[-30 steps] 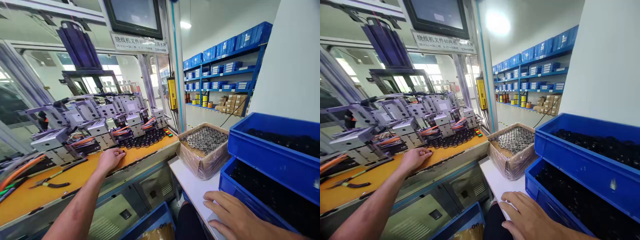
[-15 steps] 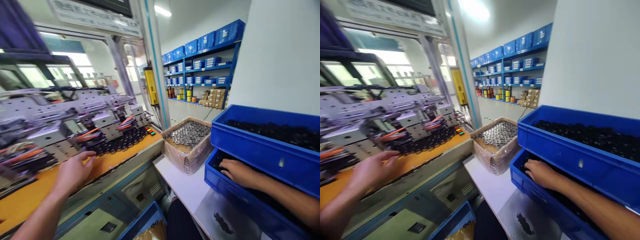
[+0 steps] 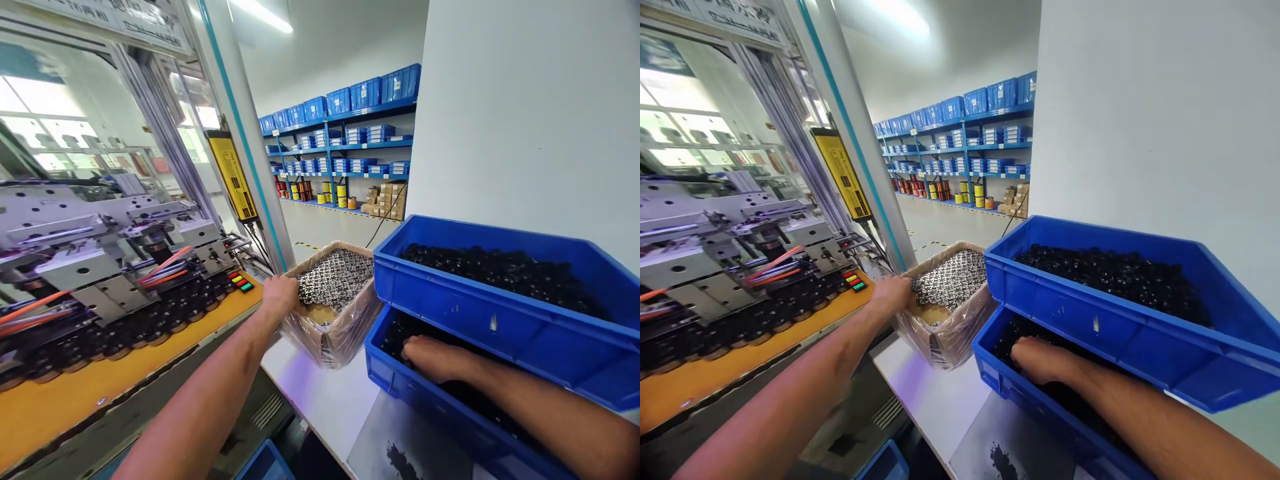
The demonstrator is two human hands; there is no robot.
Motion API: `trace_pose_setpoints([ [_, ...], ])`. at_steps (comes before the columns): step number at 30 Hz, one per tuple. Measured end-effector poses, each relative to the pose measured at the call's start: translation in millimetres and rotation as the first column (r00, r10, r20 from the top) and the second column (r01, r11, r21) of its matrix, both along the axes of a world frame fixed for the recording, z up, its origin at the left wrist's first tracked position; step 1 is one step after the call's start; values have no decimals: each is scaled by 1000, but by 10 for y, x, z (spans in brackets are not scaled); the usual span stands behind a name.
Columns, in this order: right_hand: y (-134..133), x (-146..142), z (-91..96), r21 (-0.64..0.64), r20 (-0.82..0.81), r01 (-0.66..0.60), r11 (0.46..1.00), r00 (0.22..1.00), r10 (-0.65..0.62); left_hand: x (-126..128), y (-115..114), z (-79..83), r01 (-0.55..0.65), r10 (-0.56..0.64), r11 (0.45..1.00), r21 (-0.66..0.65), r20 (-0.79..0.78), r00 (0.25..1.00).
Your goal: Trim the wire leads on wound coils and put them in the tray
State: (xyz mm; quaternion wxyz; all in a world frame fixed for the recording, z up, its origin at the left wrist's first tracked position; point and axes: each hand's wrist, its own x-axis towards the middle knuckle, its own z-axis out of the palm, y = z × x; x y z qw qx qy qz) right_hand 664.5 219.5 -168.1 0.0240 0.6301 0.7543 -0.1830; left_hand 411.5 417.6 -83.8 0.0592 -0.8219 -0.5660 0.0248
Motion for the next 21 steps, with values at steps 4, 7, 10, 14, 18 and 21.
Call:
trace_pose_setpoints([
  [4, -11, 54, 16, -24, 51, 1, 1000, 999, 0, 41, 211, -5, -70, 65, 989, -128, -44, 997],
  [7, -39, 114, 6, -26, 45, 7, 1000, 999, -6, 23, 263, -21, -89, 80, 981, -174, -56, 995],
  [10, -61, 174, -23, -38, 37, 18, 999, 999, -16, 15, 258, -60, -82, 76, 979, -187, -41, 996],
  [14, -77, 192, -37, -65, 44, 28, 997, 999, -25, 16, 218, -91, -77, 78, 981, -180, -1, 997],
  [18, -85, 162, -4, -73, 59, 31, 997, 998, -27, 27, 177, -59, -74, 89, 984, -165, 83, 993],
  [21, -79, 149, 7, -43, 63, 13, 999, 998, -11, 23, 84, -14, -38, 65, 990, -136, 203, 977],
])
